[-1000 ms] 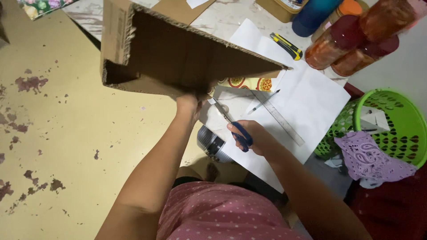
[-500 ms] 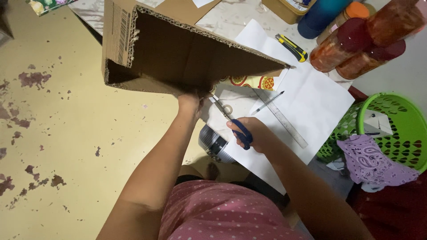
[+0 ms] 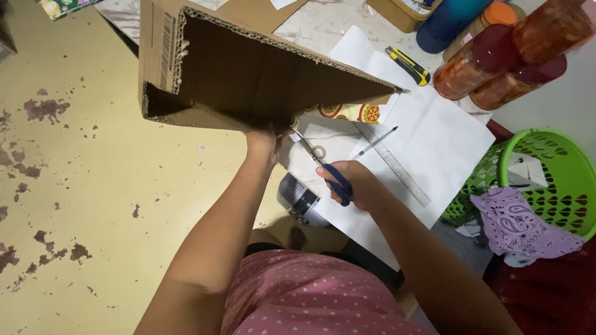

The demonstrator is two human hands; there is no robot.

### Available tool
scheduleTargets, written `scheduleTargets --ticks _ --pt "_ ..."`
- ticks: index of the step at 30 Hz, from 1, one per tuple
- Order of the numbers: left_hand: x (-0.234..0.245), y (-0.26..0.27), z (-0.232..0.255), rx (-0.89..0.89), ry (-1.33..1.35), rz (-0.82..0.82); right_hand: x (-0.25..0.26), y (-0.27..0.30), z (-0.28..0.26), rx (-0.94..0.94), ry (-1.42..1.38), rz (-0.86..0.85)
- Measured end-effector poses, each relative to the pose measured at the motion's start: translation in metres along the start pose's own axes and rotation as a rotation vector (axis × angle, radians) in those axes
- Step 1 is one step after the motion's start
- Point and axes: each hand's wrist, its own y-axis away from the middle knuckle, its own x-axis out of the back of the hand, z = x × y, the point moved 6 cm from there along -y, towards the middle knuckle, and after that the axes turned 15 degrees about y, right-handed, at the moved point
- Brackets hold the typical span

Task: The person is wrapping a cardboard box with decorative patterned paper using tape and scissors.

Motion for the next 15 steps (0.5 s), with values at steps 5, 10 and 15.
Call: scheduleTargets --ticks 5,10,15 --pt "-0.029 0.036 0.026 -0.032 -0.031 0.004 -0.003 0.002 -0.007 -0.004 0.025 -0.006" --pt "-0.036 0.045 0.033 -0.058 -0.036 0.0 -0.006 0.003 -0.01 0.018 0.003 -0.029" --pt "-0.027 0.036 0.028 -0.011 -0.026 0.046 -0.003 0.003 -0.009 -0.002 0.053 0.008"
